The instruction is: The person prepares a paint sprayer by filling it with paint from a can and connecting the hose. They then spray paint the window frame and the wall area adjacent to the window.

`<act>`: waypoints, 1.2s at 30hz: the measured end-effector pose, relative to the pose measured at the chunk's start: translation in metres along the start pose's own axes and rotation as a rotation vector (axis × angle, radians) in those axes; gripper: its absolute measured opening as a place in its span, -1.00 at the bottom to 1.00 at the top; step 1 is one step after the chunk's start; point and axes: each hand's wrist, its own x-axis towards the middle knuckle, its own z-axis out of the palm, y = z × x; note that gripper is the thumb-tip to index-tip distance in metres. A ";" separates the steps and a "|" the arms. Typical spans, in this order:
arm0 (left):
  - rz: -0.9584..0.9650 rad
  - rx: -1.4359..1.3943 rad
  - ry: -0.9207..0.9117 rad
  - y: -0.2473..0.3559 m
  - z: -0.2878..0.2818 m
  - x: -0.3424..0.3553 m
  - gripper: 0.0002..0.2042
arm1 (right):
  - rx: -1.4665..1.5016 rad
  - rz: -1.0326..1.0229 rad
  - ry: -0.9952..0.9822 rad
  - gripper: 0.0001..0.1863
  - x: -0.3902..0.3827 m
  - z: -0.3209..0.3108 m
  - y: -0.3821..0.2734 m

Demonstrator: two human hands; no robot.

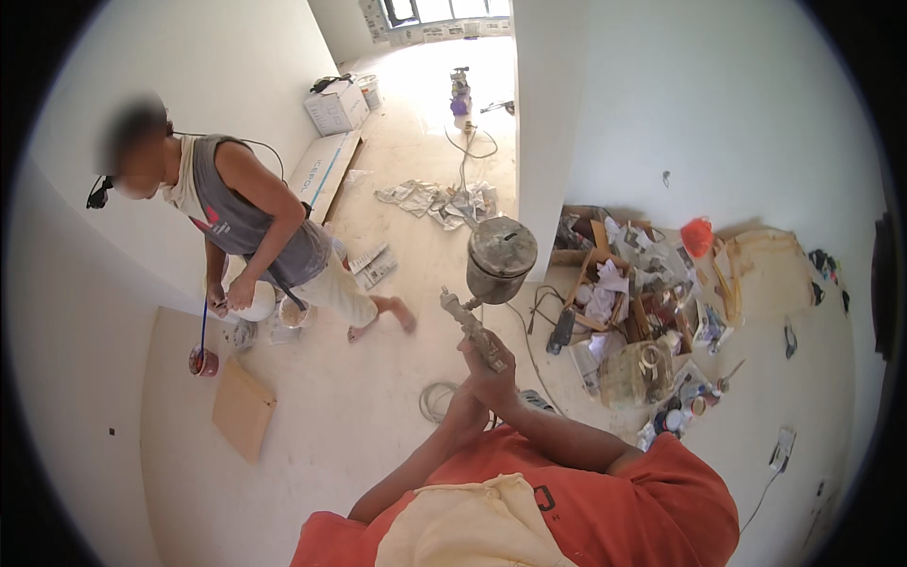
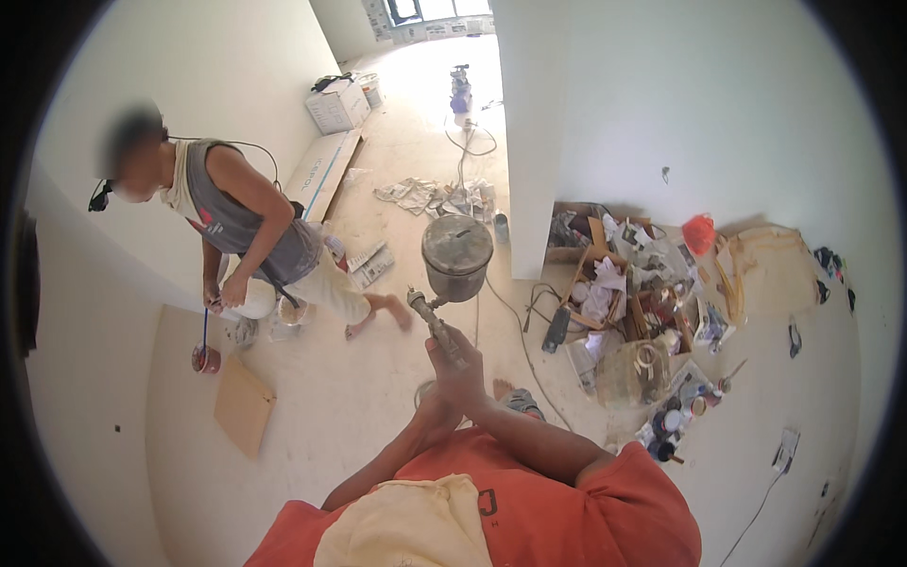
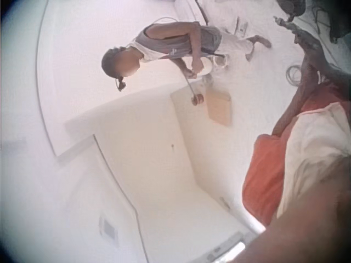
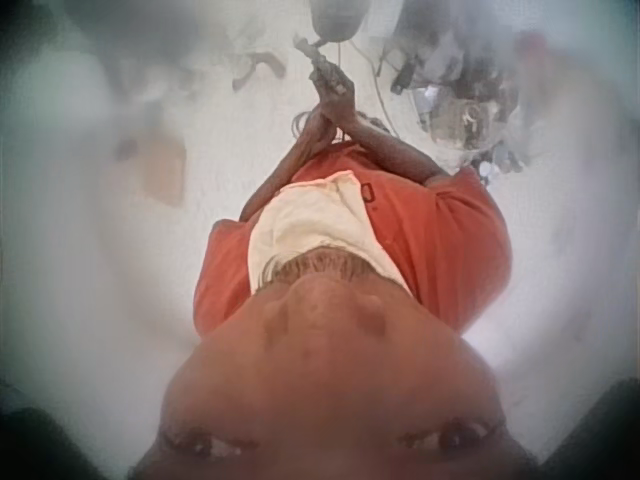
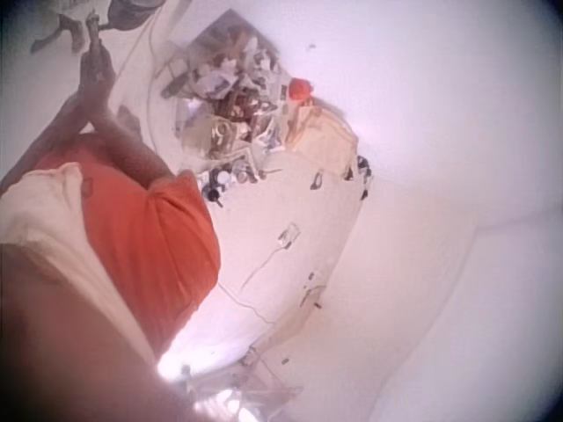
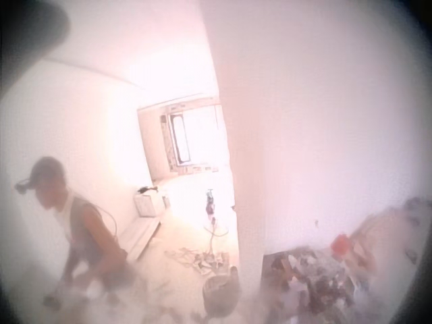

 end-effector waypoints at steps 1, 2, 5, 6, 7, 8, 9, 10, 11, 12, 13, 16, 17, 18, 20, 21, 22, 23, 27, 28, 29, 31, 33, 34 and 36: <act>-0.057 -0.221 0.035 0.002 -0.001 0.017 -0.67 | -0.018 -0.033 0.000 -0.69 0.014 -0.002 -0.003; -0.032 -0.247 0.012 0.008 0.005 0.036 -0.68 | -0.036 -0.072 0.003 -0.69 0.034 -0.006 -0.004; 0.003 -0.297 -0.017 0.029 0.016 0.082 -0.69 | -0.039 -0.084 0.006 -0.72 0.090 -0.011 0.002; 0.006 -0.296 -0.016 0.039 0.017 0.096 -0.69 | 0.011 -0.040 0.018 -0.72 0.107 -0.008 0.002; 0.010 -0.308 -0.021 0.045 0.021 0.110 -0.70 | -0.004 -0.023 0.014 -0.72 0.121 -0.009 0.002; 0.014 -0.282 -0.005 0.050 0.021 0.122 -0.70 | -0.019 -0.006 0.010 -0.73 0.134 -0.007 0.003; 0.018 -0.255 0.011 0.056 0.018 0.131 -0.71 | -0.035 0.010 0.008 -0.73 0.147 -0.004 0.003; 0.021 -0.233 0.026 0.060 0.015 0.141 -0.72 | -0.041 0.010 0.003 -0.73 0.159 -0.002 0.004; 0.030 -0.279 0.019 0.063 0.013 0.152 -0.73 | -0.048 0.010 -0.001 -0.73 0.171 0.001 0.004; 0.038 -0.324 0.012 0.067 0.009 0.165 -0.73 | -0.055 0.010 -0.004 -0.73 0.184 0.004 0.005; 0.047 -0.363 0.013 0.071 0.001 0.177 -0.74 | -0.071 -0.005 -0.016 -0.73 0.197 0.010 0.007; 0.086 -0.398 -0.018 0.084 -0.025 0.219 -0.75 | -0.133 -0.055 -0.047 -0.75 0.238 0.029 0.015; 0.098 -0.433 -0.038 0.088 -0.035 0.233 -0.75 | -0.162 -0.073 -0.056 -0.75 0.253 0.038 0.018; 0.110 -0.468 -0.057 0.095 -0.048 0.246 -0.75 | -0.190 -0.091 -0.067 -0.76 0.267 0.048 0.022; 0.170 -0.216 -0.035 0.123 -0.058 0.267 -0.74 | -0.162 -0.063 -0.084 -0.75 0.297 0.060 0.035; 0.216 0.073 -0.001 0.156 -0.051 0.265 -0.74 | -0.156 -0.062 -0.079 -0.75 0.315 0.066 0.041; 0.276 0.360 0.037 0.182 -0.053 0.272 -0.75 | -0.168 -0.098 -0.081 -0.74 0.331 0.076 0.044; 0.308 0.280 0.008 0.193 -0.071 0.292 -0.75 | -0.167 -0.144 -0.095 -0.73 0.348 0.095 0.045; 0.275 -0.007 -0.106 0.228 -0.156 0.372 -0.75 | -0.162 -0.153 -0.102 -0.73 0.420 0.165 0.055; 0.192 -0.248 -0.163 0.244 -0.172 0.373 -0.74 | -0.138 -0.130 -0.082 -0.72 0.430 0.183 0.059; 0.102 -0.489 -0.215 0.261 -0.185 0.379 -0.73 | -0.128 -0.199 -0.047 -0.69 0.451 0.204 0.067; 0.109 -0.403 -0.113 0.309 -0.197 0.392 -0.75 | -0.100 -0.121 -0.096 -0.70 0.486 0.234 0.067; 0.114 -0.322 -0.056 0.354 -0.201 0.413 -0.72 | -0.109 -0.115 -0.116 -0.70 0.521 0.257 0.069; 0.111 -0.283 -0.035 0.367 -0.207 0.421 -0.72 | -0.126 -0.135 -0.115 -0.70 0.533 0.266 0.076; 0.106 -0.258 -0.012 0.392 -0.217 0.443 -0.71 | -0.133 -0.209 -0.090 -0.70 0.561 0.285 0.088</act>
